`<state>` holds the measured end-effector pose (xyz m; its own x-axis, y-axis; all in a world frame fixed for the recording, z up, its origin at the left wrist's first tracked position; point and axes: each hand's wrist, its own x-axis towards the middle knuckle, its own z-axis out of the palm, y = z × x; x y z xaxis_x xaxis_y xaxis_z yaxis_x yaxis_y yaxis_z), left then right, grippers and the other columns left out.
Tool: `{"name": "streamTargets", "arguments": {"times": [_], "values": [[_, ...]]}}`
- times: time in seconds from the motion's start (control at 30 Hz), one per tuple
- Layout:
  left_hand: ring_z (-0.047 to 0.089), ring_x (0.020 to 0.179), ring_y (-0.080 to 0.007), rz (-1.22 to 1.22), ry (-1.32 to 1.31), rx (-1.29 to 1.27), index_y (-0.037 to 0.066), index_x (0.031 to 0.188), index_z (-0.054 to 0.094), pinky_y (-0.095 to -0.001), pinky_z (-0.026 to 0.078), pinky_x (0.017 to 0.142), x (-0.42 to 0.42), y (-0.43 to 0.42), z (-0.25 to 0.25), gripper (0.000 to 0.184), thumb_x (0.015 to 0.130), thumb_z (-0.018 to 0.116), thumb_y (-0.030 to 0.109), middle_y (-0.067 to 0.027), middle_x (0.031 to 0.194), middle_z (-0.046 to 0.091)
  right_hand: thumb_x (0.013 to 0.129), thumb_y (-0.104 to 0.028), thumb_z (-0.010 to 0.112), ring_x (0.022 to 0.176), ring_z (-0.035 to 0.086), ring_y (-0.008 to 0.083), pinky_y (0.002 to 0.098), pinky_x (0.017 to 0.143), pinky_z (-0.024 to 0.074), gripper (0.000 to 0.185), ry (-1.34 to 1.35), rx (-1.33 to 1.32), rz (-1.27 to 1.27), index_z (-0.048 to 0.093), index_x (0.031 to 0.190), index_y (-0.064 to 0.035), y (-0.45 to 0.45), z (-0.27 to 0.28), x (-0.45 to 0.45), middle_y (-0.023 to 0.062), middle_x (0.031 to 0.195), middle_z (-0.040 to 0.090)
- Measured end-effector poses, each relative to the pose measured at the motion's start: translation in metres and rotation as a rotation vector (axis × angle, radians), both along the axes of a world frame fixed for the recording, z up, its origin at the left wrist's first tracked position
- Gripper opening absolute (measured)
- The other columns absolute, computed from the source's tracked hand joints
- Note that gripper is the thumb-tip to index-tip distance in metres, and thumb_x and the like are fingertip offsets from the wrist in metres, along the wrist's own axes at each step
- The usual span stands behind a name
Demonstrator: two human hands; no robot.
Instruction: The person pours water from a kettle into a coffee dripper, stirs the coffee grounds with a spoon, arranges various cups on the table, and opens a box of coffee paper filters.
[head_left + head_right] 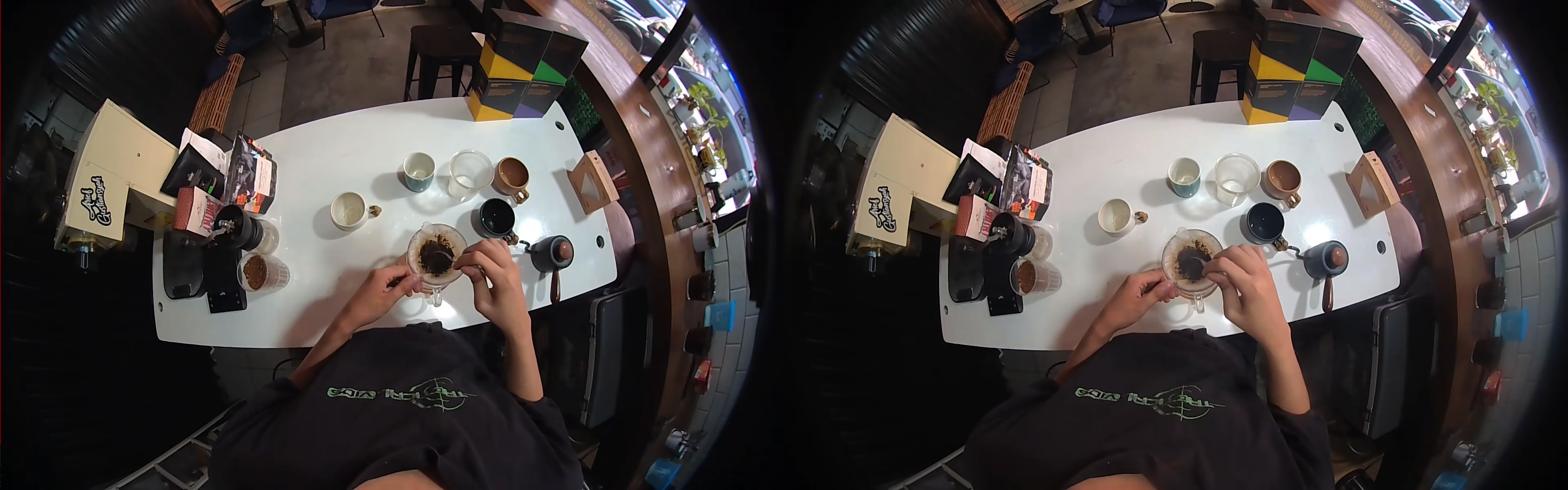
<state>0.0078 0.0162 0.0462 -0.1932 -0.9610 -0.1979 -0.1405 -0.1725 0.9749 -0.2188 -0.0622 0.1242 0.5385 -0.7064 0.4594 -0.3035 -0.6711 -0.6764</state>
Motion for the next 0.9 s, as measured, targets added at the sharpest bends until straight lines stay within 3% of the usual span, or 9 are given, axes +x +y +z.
{"name": "streamTargets", "arguments": {"times": [0.73, 0.8, 0.9], "values": [[0.056, 0.086, -0.0085, -0.017, 0.030, 0.006, -0.002, 0.100, 0.066, -0.0269, 0.048, 0.082, 0.001, 0.000, -0.004, 0.030, 0.105, 0.056, 0.025, -0.0024, 0.092, 0.065, 0.081, 0.001, 0.066, 0.091, 0.057, 0.0305, 0.0399, 0.084, 0.0421, 0.012, 0.069, 0.022, -0.018, 0.065, 0.091, -0.0053, 0.008, 0.005, 0.001, 0.0084, 0.092, 0.061], [0.054, 0.077, -0.0086, 0.048, 0.057, -0.052, -0.002, 0.092, 0.067, -0.0265, 0.047, 0.074, -0.003, 0.001, -0.003, 0.030, 0.103, 0.059, 0.025, -0.0010, 0.081, 0.063, 0.081, 0.001, 0.066, 0.092, 0.056, 0.0304, 0.0401, 0.084, 0.0423, 0.012, 0.033, 0.032, -0.040, 0.065, 0.092, -0.0052, 0.008, 0.007, 0.002, 0.0086, 0.093, 0.061], [0.054, 0.076, -0.0085, 0.051, 0.060, -0.056, -0.002, 0.093, 0.067, -0.0268, 0.047, 0.074, -0.003, 0.002, -0.002, 0.030, 0.103, 0.059, 0.025, -0.0009, 0.081, 0.063, 0.082, 0.000, 0.065, 0.092, 0.057, 0.0301, 0.0401, 0.084, 0.0425, 0.011, 0.032, 0.041, -0.063, 0.065, 0.092, -0.0048, 0.005, 0.001, 0.003, 0.0089, 0.093, 0.061]]}}
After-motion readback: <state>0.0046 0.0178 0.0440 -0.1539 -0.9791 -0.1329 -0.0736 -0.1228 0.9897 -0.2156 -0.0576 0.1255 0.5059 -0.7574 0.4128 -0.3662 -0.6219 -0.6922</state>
